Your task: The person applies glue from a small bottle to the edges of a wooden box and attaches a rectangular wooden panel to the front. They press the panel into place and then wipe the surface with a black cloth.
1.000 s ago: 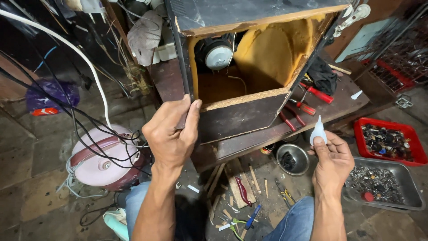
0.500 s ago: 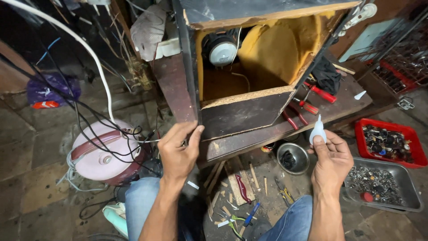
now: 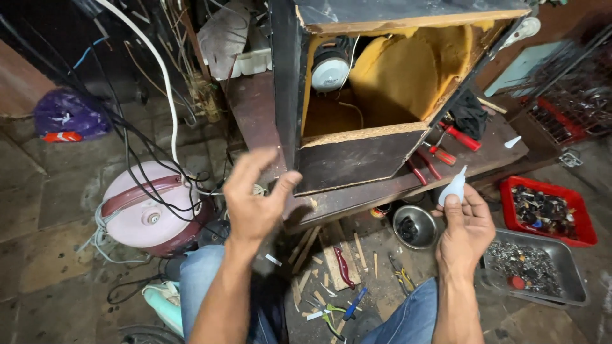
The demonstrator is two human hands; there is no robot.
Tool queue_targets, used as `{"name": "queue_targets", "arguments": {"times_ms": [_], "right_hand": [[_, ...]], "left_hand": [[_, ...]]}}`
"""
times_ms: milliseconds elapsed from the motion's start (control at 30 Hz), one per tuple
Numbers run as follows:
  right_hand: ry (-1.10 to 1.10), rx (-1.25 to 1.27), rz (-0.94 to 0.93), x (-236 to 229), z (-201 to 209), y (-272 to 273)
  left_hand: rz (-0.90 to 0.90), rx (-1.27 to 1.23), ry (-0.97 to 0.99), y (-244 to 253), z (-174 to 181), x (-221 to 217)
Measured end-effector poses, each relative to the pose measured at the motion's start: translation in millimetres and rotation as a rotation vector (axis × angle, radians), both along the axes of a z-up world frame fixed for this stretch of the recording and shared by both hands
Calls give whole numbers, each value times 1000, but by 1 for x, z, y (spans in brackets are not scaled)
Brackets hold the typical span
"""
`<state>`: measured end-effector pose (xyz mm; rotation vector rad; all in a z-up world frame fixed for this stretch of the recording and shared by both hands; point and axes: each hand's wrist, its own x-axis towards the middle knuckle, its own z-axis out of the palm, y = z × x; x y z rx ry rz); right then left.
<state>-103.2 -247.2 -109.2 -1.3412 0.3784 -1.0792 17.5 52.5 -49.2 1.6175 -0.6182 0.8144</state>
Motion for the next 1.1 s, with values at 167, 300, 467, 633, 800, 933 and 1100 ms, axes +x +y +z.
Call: {"name": "queue_targets", "arguments": {"times_ms": [167,300,467,633,800,933,1100], "right_hand": [[-88,83,37,16,11,10],[-189,86,19,46,56,32],[-370,26,-10,104,62,22],[-488,69,-53,156,11,-22],[-494,51,-63,152,23,-12],[-441,26,-30,150,65,5],[-423,11,-14,156,93,19]], "left_hand": [[-72,-106,32,-1,65,57],[-177,-303,444,-29,54,108],[-231,-232,461,-50,29,138],[-289,-250,395,-50,26,174],[-397,-294,386,-64,37,180],[-376,-287,450,-63,25,202],[-253,-292,632,-63,73,178]]}}
